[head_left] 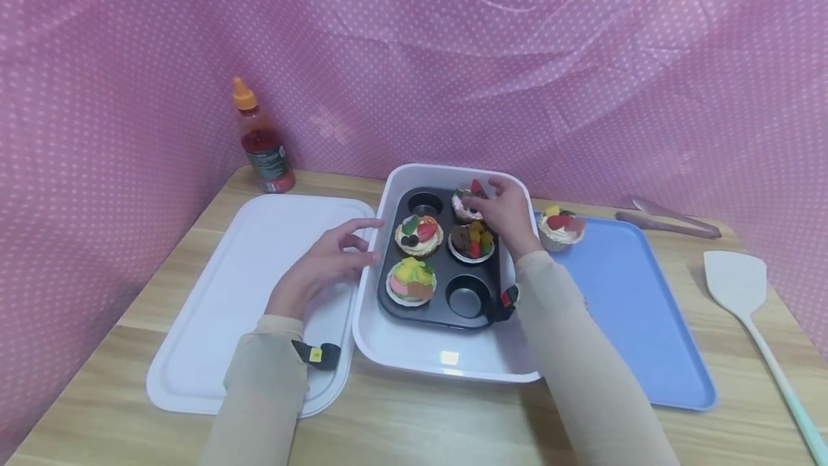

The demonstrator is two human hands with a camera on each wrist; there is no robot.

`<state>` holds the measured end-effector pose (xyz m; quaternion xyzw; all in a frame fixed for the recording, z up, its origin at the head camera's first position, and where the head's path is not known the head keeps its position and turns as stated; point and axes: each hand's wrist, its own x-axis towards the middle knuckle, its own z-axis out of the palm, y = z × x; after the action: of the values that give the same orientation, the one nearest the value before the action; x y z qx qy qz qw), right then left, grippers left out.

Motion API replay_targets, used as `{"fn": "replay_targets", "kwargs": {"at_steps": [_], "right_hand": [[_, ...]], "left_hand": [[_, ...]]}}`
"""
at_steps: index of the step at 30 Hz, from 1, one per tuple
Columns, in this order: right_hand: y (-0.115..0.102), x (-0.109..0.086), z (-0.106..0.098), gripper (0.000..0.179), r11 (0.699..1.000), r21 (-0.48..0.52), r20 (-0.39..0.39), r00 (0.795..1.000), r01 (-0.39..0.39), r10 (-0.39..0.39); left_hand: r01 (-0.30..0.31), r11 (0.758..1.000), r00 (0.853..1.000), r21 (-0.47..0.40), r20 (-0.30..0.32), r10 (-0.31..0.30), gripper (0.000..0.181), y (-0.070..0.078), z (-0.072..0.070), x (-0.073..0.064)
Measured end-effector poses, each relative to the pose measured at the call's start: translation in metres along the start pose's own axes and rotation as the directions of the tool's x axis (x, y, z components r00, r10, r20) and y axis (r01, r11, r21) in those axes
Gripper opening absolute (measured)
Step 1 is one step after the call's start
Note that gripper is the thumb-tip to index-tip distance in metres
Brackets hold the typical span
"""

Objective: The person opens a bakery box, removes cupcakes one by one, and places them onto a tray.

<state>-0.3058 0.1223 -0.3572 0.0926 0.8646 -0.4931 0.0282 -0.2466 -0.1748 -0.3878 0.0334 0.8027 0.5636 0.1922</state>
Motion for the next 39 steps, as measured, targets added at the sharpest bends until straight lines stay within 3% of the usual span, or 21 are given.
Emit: {"fn": "replay_targets", "kwargs": {"at_steps": [14,29,39], "right_hand": [[0.003,0.001,0.0,0.072,0.999,-0.046,0.029,1.0,-0.002,0.003],[0.009,0.003,0.002,0.052,0.994,-0.034,0.031,0.994,0.102,-0.101],[0.012,0.007,0.003,0.053,0.99,-0.047,0.04,0.991,0.129,-0.127]], "left_hand": [[0.004,1.0,1.0,-0.005,0.004,-0.004,0.065,-0.001,0.0,0.001],[-0.003,1.0,1.0,-0.013,0.0,0.003,0.063,0.0,0.001,0.001],[0.033,0.999,0.999,0.0,-0.013,-0.033,0.064,0.001,0.002,0.002]]}}
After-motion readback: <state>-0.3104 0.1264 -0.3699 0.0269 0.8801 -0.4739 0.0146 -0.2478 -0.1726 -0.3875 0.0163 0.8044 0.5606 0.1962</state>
